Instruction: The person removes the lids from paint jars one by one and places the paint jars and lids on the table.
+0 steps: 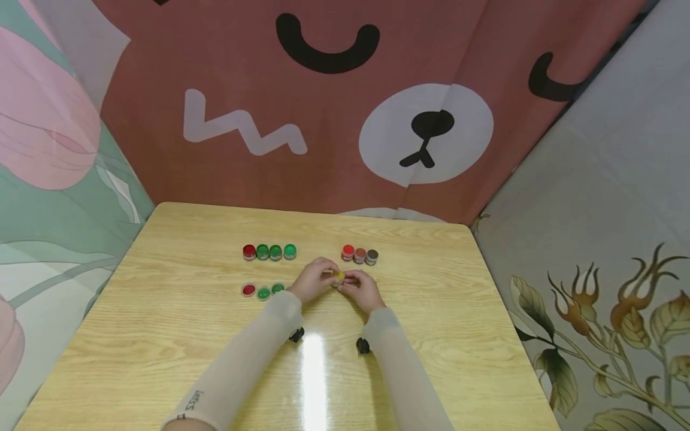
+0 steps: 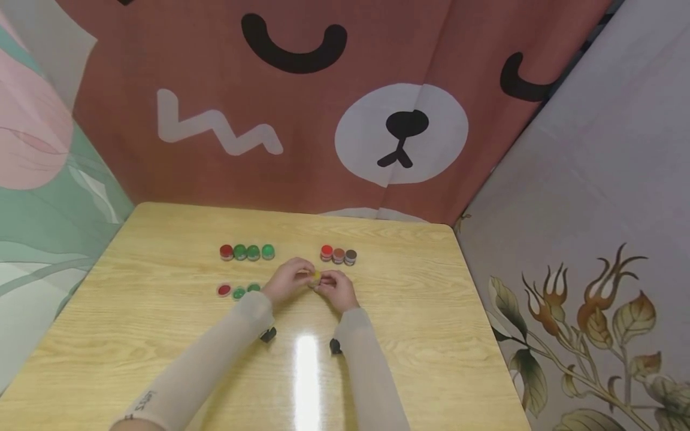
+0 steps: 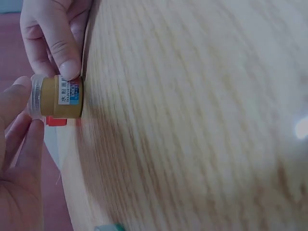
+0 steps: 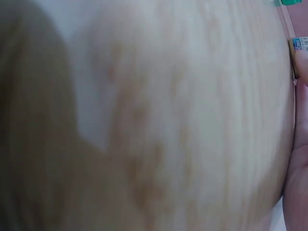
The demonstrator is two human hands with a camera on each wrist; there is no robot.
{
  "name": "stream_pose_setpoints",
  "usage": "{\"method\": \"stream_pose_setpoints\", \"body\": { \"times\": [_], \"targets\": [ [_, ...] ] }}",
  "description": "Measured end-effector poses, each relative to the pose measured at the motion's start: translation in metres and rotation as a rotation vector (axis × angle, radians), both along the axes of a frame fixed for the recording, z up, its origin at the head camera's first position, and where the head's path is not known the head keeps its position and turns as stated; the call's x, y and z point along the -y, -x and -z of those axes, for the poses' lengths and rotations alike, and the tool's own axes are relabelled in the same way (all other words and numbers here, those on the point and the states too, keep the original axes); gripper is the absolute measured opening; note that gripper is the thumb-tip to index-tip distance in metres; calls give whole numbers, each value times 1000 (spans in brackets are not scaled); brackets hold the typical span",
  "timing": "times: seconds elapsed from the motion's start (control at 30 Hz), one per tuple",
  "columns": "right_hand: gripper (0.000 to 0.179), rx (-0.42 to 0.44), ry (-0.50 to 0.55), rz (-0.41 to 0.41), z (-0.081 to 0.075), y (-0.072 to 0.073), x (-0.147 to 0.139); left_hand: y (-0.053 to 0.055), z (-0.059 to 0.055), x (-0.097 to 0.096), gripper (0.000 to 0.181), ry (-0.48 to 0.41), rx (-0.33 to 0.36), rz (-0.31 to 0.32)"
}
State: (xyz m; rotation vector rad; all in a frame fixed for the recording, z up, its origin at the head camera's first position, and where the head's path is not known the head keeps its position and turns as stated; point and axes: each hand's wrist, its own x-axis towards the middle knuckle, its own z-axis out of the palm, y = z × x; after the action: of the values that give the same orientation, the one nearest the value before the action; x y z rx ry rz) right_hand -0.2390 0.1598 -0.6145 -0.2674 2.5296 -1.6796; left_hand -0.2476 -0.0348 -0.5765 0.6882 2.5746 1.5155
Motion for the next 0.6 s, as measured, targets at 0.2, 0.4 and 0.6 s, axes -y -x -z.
{"method": "stream_pose_setpoints", "body": {
  "times": [0.2,0.4,0.6],
  "targets": [
    [33,15,4,10,-2,0,1,1,-1,-5,10,64,-5,-8],
    [30,-9,9,24,-6,-3,3,1,-7,-8,8,184,3,-20],
    [30,-29,24,19,-3,-3,3,1,-8,-8,8,201,-16,-26]
  ]
}}
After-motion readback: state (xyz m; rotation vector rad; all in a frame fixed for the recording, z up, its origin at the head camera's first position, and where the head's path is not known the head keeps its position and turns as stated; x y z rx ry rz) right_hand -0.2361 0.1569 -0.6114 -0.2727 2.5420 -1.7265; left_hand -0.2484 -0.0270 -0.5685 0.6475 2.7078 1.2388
